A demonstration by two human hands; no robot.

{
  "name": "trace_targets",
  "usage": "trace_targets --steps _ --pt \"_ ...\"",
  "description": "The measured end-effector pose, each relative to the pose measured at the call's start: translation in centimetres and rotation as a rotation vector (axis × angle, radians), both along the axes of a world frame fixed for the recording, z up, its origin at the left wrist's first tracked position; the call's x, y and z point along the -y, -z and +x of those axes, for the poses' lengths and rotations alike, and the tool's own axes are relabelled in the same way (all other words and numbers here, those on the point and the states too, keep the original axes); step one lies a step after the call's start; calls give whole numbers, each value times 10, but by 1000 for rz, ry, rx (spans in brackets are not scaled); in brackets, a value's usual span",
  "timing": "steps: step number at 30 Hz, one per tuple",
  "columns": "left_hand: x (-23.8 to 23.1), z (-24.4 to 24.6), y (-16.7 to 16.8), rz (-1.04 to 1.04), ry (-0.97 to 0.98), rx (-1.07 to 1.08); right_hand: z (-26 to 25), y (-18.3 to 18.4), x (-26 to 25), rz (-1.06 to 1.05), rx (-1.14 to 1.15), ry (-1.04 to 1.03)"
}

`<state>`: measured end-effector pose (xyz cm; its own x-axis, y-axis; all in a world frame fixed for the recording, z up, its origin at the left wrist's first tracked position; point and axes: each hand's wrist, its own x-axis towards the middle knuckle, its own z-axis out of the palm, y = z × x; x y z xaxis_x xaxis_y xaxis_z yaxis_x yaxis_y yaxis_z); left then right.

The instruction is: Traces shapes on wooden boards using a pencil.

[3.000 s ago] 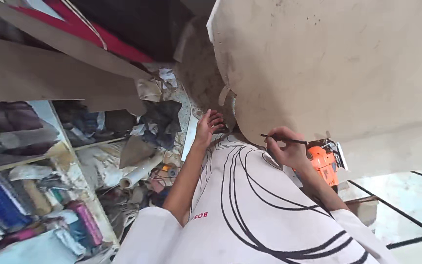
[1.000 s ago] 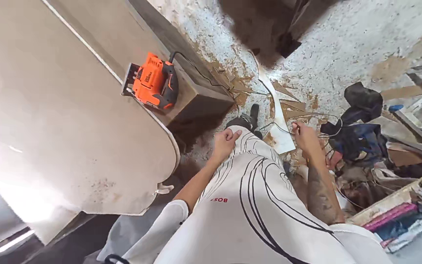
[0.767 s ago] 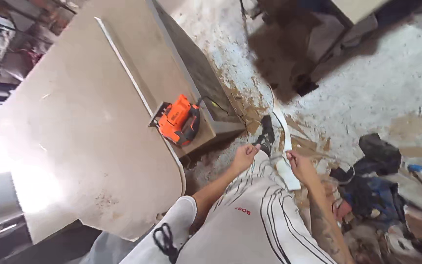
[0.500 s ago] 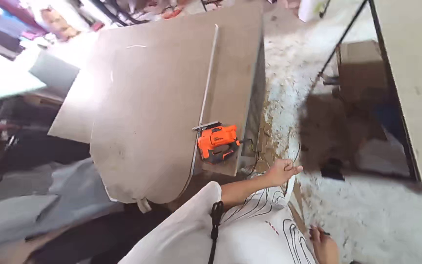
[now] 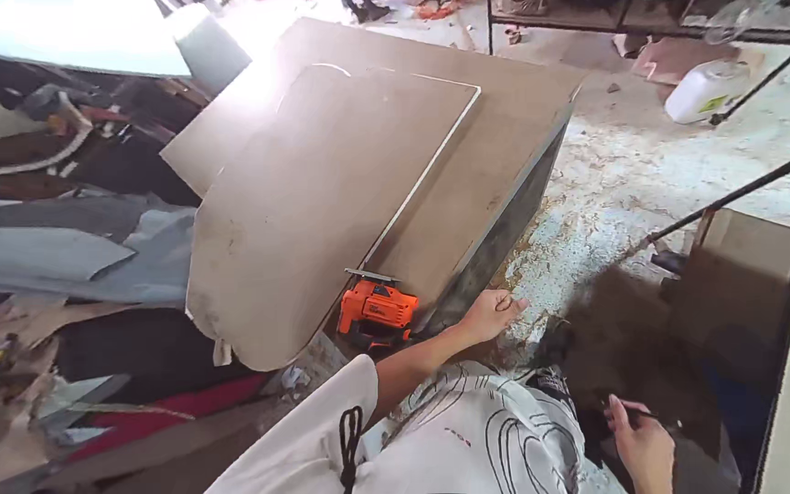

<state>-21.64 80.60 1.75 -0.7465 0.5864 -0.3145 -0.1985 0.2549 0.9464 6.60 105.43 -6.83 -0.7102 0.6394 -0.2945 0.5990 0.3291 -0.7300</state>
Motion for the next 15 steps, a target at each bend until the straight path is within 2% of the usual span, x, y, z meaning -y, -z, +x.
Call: trace_targets --steps 3,6,8,12,15 --pt "-8 -36 -6 -198 -41 -117 -92 3 -51 -169 -143 -105" --pt "-23 -64 -4 -319 -282 -164 -183 3 -108 -332 -269 -239" --pt "-26 -89 -15 -366 -441 -186 -247 -4 -132 -409 -312 -365" --pt "-17 -132 -31 -556 -502 -288 -375 -32 -186 -469 -354 -633" --pt "5 -180 -33 -763 -629 -283 -474 -47 -197 -493 -372 -732"
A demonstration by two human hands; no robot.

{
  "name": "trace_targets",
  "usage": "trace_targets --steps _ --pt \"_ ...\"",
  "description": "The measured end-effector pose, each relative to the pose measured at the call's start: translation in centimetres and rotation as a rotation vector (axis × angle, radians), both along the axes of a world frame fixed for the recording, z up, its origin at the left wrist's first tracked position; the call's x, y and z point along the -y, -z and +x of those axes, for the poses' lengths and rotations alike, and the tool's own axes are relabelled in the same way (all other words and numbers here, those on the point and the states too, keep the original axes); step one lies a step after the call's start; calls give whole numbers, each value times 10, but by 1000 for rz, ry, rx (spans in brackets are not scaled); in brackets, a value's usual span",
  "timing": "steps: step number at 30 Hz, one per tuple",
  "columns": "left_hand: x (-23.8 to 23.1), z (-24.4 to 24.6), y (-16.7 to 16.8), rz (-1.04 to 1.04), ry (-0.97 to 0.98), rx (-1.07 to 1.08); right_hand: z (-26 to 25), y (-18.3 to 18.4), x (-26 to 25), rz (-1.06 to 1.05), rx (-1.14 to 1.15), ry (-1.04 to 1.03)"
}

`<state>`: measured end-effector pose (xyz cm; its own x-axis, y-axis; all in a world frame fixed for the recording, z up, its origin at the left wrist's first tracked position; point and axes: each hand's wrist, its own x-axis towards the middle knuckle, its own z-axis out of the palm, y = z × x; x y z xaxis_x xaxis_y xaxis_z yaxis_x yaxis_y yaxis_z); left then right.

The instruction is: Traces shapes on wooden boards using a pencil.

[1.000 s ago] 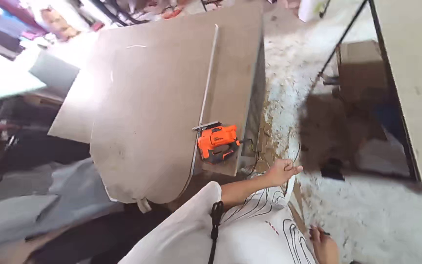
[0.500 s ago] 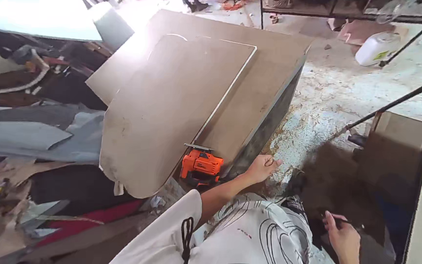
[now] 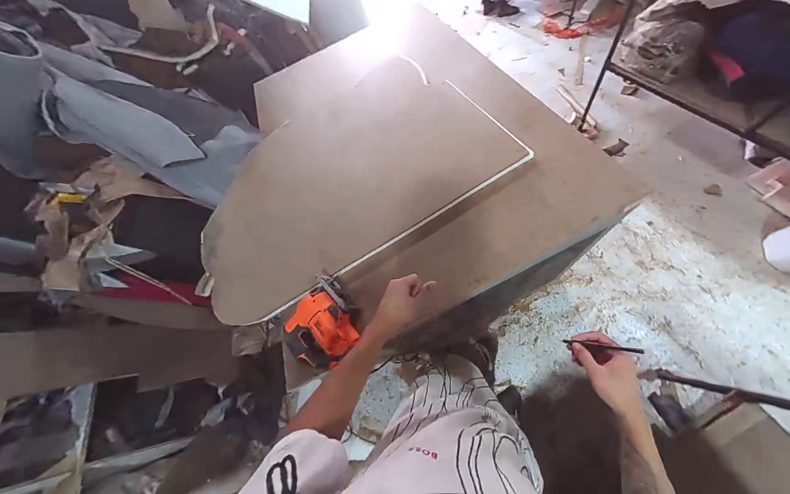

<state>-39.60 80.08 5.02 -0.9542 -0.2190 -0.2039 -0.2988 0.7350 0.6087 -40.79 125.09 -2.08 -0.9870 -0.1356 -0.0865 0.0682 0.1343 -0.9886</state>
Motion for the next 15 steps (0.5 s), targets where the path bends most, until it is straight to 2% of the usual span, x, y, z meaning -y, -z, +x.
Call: trace_targets --steps 4,9,12,15 --pt "39 -84 29 45 -269 -158 -105 -10 24 -67 -27 -43" --pt "73 -223 72 198 -434 -338 -204 -28 80 -131 27 -171" --pt "80 -294 104 102 -428 -417 -279 -48 100 -168 26 -324" --pt "76 -332 126 -100 -357 -415 -374 -77 123 -196 -5 -435"
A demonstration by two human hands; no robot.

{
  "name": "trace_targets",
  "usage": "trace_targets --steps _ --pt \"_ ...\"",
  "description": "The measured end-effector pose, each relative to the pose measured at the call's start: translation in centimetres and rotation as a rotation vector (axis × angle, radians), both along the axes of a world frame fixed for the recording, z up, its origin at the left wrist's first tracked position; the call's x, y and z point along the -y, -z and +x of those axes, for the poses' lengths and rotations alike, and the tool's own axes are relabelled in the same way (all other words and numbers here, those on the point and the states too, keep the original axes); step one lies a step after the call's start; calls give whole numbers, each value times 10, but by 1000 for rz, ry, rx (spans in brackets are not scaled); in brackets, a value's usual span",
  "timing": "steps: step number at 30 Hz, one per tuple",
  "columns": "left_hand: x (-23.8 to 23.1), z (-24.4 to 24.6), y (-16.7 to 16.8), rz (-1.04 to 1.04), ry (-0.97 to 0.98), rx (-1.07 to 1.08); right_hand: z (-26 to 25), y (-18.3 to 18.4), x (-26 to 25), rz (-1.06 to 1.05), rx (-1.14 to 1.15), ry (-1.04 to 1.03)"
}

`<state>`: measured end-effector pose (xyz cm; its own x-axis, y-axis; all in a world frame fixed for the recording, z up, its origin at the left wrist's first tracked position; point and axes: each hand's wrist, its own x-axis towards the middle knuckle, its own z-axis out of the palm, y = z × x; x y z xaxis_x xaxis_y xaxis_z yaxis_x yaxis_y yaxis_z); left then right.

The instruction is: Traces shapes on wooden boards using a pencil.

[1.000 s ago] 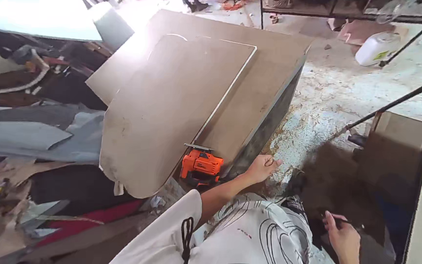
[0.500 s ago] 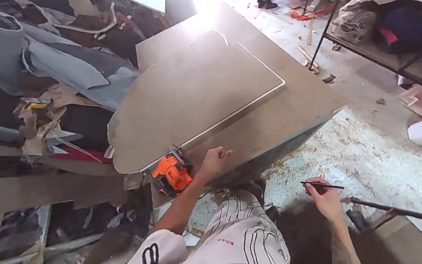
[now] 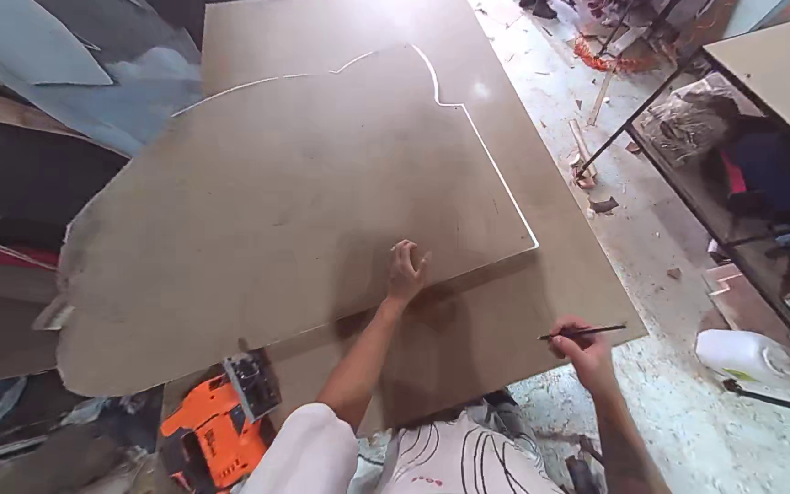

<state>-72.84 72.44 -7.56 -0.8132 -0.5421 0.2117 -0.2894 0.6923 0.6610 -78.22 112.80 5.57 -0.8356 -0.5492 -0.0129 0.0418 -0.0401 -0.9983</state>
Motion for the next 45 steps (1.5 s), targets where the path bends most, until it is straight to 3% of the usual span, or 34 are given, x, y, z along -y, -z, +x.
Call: trace_targets --steps 4,7,9,12,15,18,31,35,39,45 --pt "-9 -6 8 -119 18 103 -145 -12 59 -258 5 -97" --pt "-9 -12 11 -203 -1 204 -242 17 122 -424 115 -26" --pt "-6 -21 12 -244 -11 233 -287 50 169 -411 135 64" --pt "-7 -21 13 -276 -10 256 -302 120 217 -265 100 84" --pt "-7 -27 15 -292 -20 294 -297 155 237 -80 -137 28" --pt "-7 -30 17 -322 -37 360 -288 157 242 14 -270 32" --pt "-3 -25 25 -289 -22 365 -298 151 254 97 -195 -53" --pt "-5 -24 22 -278 -17 353 -367 154 340 -26 -268 -130" --pt "-6 -22 22 -263 -41 319 -460 153 433 26 -205 -230" --pt "-5 -22 23 -259 -52 311 -542 160 508 40 -266 -435"
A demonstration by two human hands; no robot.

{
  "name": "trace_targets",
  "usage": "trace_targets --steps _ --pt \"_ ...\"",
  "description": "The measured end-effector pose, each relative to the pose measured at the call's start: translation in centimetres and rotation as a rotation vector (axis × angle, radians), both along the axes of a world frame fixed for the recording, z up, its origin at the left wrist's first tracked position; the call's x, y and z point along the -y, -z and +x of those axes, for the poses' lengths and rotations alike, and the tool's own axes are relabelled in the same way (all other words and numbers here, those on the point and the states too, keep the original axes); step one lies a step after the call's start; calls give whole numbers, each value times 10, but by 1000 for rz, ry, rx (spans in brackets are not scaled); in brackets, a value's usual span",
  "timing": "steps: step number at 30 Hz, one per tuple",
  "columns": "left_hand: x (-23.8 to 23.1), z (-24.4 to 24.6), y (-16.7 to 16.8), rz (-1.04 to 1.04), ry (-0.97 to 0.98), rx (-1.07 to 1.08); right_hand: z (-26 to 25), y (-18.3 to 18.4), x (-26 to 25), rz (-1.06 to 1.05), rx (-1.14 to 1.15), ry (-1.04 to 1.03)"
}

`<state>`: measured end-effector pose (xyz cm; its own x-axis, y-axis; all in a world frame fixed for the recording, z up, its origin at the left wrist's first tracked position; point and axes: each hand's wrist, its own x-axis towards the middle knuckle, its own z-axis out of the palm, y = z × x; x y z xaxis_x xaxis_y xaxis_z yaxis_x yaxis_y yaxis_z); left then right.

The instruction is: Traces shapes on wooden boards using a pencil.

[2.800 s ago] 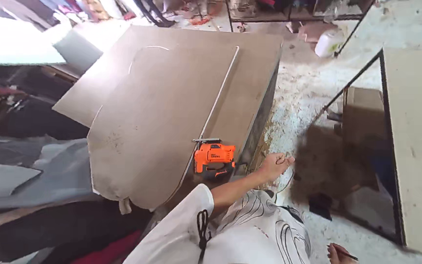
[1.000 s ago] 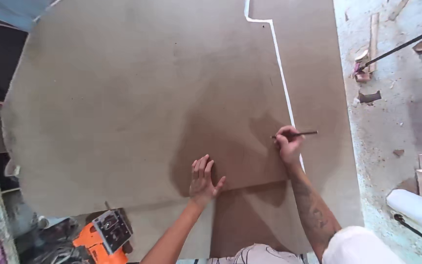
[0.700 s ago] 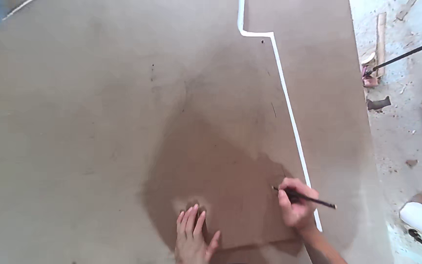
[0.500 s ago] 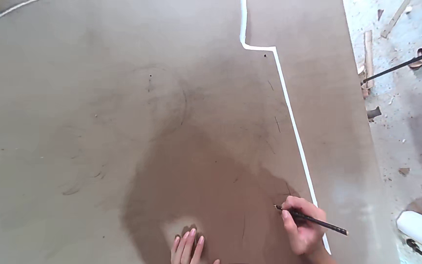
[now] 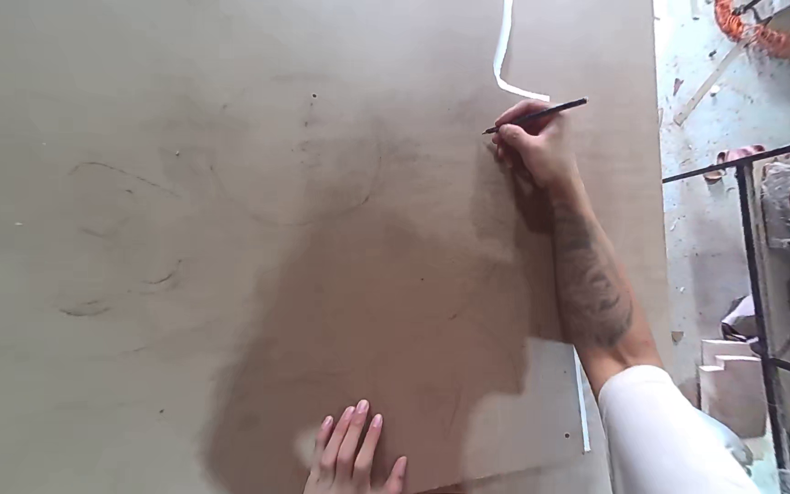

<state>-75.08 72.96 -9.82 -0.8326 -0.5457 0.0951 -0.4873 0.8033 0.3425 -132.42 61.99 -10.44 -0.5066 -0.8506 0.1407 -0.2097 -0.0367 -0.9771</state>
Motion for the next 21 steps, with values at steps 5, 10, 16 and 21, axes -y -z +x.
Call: trace_targets --steps 5,10,16,21 --pt "0 -2 0 -6 -7 19 -5 0 11 -10 -11 -60" --pt "0 0 3 -4 -1 10 -6 1 11 34 -10 -54" --pt "-2 0 3 -14 -9 12 -2 0 11 52 -30 -48" --pt "-1 -2 2 -10 -6 18 -3 0 10 63 -19 -15"
